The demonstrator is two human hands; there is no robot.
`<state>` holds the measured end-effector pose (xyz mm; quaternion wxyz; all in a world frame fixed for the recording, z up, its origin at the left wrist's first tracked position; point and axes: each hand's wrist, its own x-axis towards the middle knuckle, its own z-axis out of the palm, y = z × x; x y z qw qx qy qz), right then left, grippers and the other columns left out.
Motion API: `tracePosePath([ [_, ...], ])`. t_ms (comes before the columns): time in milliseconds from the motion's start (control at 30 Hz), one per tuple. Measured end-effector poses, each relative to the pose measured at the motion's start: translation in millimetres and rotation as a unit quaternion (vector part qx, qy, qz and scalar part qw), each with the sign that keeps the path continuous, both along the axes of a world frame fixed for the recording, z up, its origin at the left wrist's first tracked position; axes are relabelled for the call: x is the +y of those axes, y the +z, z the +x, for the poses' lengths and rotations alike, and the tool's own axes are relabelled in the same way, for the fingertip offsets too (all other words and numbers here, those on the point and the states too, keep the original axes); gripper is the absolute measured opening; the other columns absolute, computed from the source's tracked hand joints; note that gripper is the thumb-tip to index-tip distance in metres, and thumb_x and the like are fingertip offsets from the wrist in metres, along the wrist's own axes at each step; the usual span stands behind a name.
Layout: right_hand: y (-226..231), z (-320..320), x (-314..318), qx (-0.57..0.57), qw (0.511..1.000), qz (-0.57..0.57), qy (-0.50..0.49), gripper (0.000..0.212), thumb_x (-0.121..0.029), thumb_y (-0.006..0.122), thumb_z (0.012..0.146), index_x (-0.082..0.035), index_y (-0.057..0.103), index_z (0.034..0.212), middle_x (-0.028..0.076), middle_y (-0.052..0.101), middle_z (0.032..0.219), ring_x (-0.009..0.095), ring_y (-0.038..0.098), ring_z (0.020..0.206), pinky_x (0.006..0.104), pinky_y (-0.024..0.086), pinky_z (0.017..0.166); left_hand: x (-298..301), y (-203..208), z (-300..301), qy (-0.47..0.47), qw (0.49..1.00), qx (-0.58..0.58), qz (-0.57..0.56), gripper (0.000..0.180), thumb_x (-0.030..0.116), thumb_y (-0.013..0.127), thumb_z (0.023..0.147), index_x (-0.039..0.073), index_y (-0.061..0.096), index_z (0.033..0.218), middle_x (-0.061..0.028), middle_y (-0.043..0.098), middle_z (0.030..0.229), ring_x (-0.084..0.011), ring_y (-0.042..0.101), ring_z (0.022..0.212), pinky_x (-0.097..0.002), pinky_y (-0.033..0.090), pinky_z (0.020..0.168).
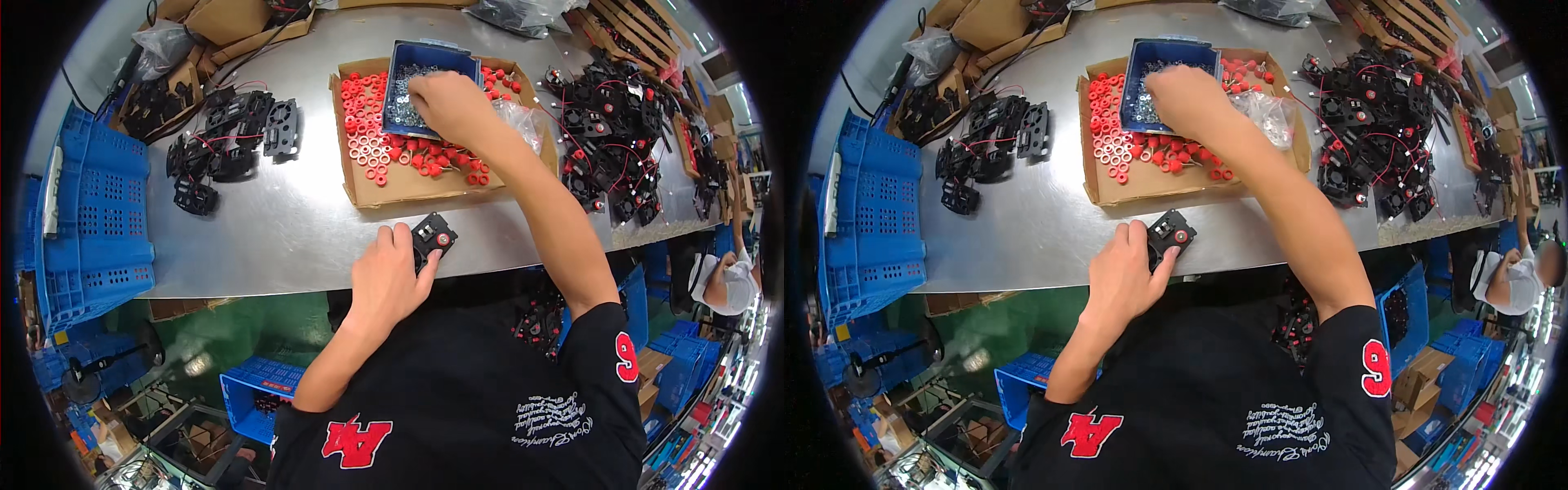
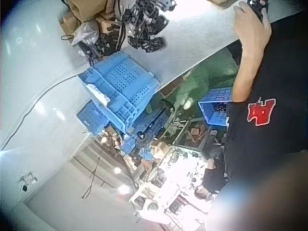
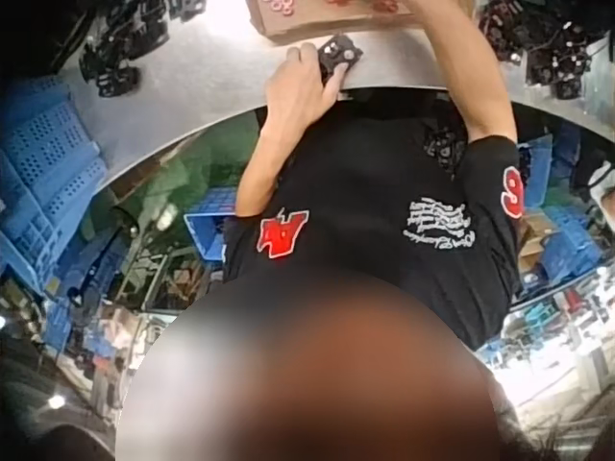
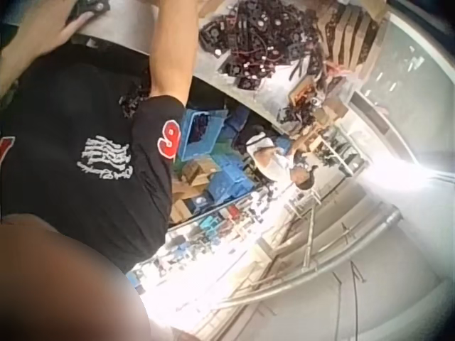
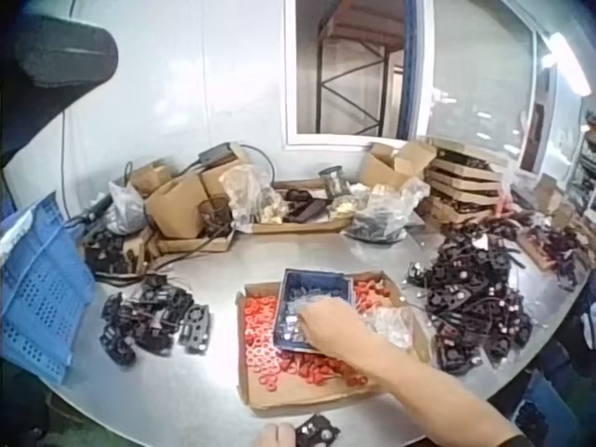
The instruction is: Assembling small red plastic rings onto black mechanical components at a factory workbench.
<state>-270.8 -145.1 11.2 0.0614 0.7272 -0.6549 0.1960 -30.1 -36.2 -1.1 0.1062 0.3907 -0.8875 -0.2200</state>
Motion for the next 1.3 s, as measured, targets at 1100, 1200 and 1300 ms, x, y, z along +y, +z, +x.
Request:
tracePosePath([
  [1100,2.2,65.9,182.9,-0.291,0.955,0.038,0.043,0.013,0.0,0.071,0.082,-0.003,0.068,0.094,0.011,0.068,0.088,0.029,0.068,0.077,0.0354,0.055,0.067,2.1,3.6,0.4,0.006,1.0,-0.02,-0.003,0.048,0.042,0.072,0.086,0.001,0.05,0.096,-0.0156,0.057,0.086,-0.0316,0.065,0.069,-0.0388,0.053,0.057],
  [1200,2.7,72.2,182.5,-0.286,0.957,0.025,0.029,0.013,0.0,0.073,0.081,-0.003,0.071,0.093,0.01,0.07,0.089,0.023,0.069,0.074,0.0317,0.055,0.063,0.8,3.6,2.4,0.004,1.0,-0.019,0.009,0.048,0.042,0.073,0.086,0.0,0.05,0.096,-0.0157,0.057,0.086,-0.0315,0.065,0.069,-0.0389,0.053,0.057],
  [1300,3.9,74.1,182.8,-0.289,0.957,0.032,0.003,0.013,0.001,0.072,0.08,-0.003,0.071,0.093,0.01,0.069,0.087,0.024,0.069,0.073,0.0315,0.055,0.063,1.5,4.8,-0.1,0.004,1.0,-0.027,0.0,0.048,0.041,0.073,0.086,0.0,0.049,0.095,-0.0157,0.057,0.085,-0.0314,0.065,0.069,-0.0387,0.054,0.057],
])
